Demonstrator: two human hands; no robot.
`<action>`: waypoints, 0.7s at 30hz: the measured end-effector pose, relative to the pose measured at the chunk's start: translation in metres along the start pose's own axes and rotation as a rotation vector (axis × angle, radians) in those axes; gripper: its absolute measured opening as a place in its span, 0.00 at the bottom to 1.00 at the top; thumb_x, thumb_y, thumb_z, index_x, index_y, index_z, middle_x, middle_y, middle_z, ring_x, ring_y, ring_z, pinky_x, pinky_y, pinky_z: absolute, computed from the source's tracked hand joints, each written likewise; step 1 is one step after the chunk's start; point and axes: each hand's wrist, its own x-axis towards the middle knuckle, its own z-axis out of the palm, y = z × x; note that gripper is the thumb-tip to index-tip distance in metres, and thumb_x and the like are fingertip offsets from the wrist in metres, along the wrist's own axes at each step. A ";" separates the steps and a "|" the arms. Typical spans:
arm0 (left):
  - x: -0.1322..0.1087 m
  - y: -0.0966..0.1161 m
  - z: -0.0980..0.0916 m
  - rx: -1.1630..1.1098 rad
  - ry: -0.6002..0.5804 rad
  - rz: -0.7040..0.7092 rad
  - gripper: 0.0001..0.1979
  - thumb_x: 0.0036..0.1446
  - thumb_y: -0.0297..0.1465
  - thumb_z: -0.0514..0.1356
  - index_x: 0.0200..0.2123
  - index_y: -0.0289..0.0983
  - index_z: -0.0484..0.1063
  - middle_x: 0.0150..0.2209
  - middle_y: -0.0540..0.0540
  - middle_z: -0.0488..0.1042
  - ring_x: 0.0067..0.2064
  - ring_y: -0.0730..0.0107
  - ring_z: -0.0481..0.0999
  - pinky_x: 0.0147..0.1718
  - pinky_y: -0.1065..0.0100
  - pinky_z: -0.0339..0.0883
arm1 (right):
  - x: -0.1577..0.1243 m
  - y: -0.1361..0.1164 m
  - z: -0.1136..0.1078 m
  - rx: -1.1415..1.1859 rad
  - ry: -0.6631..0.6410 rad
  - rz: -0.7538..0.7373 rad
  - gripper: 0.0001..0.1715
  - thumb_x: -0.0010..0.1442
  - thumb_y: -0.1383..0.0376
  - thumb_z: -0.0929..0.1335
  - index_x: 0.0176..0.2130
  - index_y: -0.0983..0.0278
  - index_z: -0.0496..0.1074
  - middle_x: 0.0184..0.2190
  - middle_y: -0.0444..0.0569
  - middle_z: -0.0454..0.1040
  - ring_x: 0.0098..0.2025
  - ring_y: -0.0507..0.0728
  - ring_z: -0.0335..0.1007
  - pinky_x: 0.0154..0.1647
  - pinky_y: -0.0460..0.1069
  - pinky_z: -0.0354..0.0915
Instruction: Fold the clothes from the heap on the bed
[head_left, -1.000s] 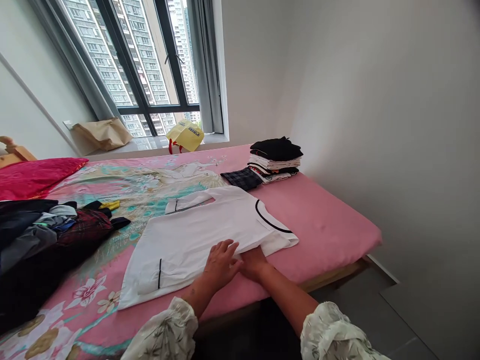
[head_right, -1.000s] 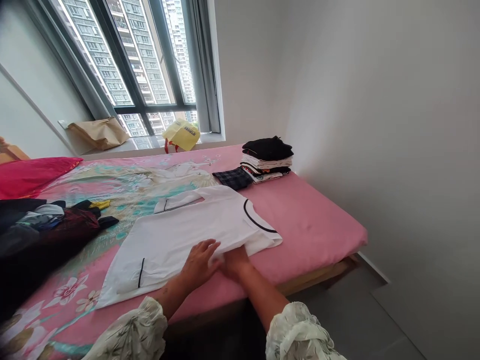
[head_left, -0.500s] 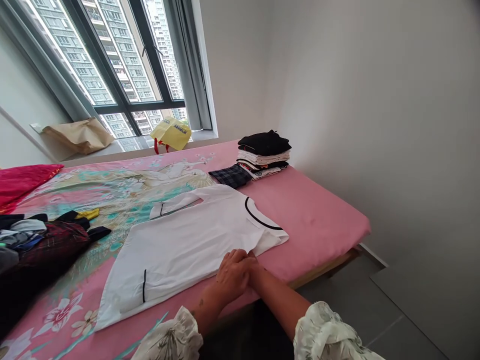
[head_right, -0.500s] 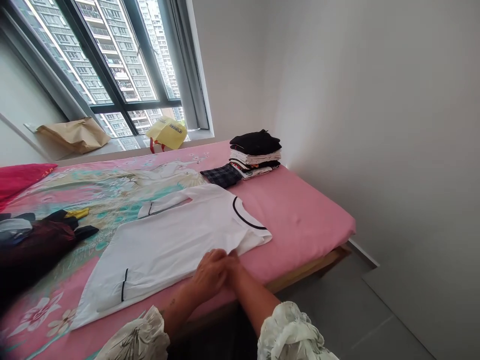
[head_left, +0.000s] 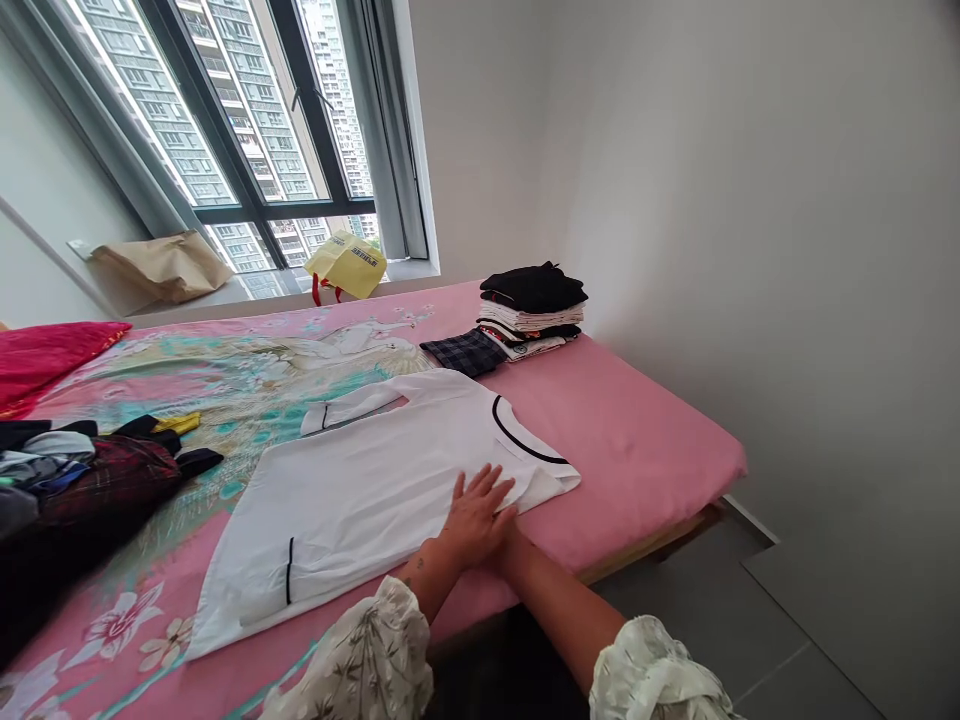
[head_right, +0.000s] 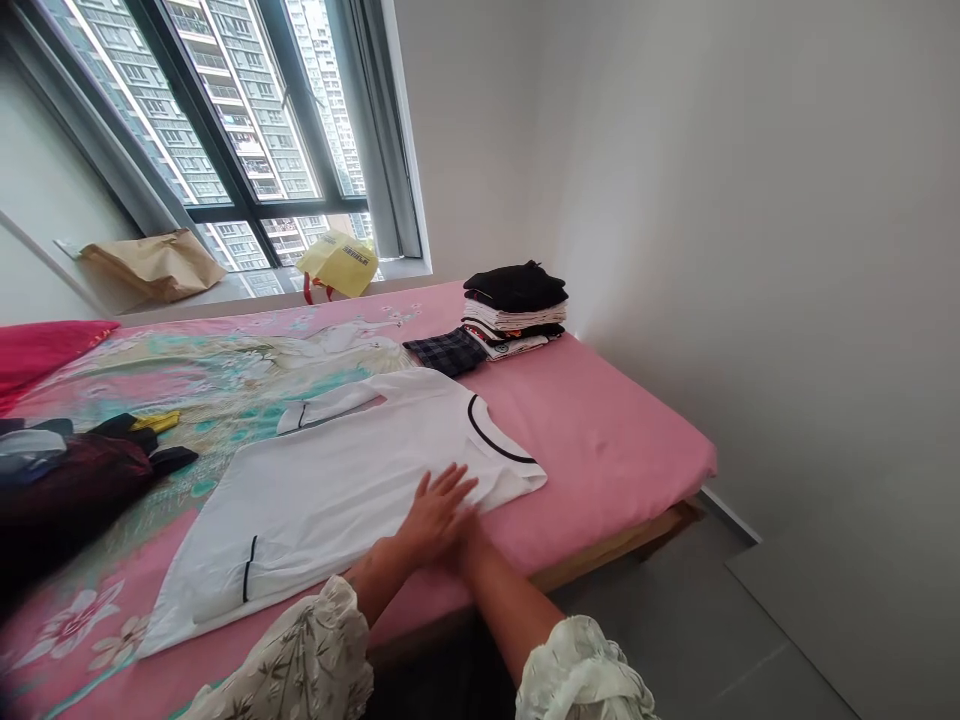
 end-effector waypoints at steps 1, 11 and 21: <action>-0.009 -0.015 -0.002 0.061 0.077 -0.088 0.24 0.63 0.41 0.44 0.60 0.45 0.59 0.65 0.45 0.53 0.66 0.59 0.48 0.62 0.45 0.37 | -0.003 0.005 -0.002 0.019 -0.026 -0.044 0.27 0.64 0.64 0.52 0.32 0.65 0.76 0.48 0.54 0.73 0.54 0.52 0.65 0.60 0.54 0.53; -0.209 -0.178 -0.031 0.406 0.183 -0.569 0.30 0.59 0.44 0.49 0.62 0.39 0.54 0.65 0.39 0.50 0.66 0.53 0.47 0.60 0.42 0.39 | -0.012 0.015 -0.014 0.020 -0.240 -0.178 0.42 0.61 0.46 0.57 0.66 0.61 0.42 0.67 0.48 0.39 0.68 0.64 0.34 0.67 0.62 0.35; -0.259 -0.191 -0.037 0.266 0.371 -0.299 0.18 0.58 0.34 0.52 0.51 0.41 0.69 0.54 0.43 0.69 0.55 0.62 0.68 0.56 0.57 0.60 | -0.020 0.017 0.001 -0.068 -0.222 -0.190 0.42 0.60 0.46 0.56 0.66 0.59 0.41 0.67 0.47 0.40 0.67 0.65 0.38 0.66 0.63 0.38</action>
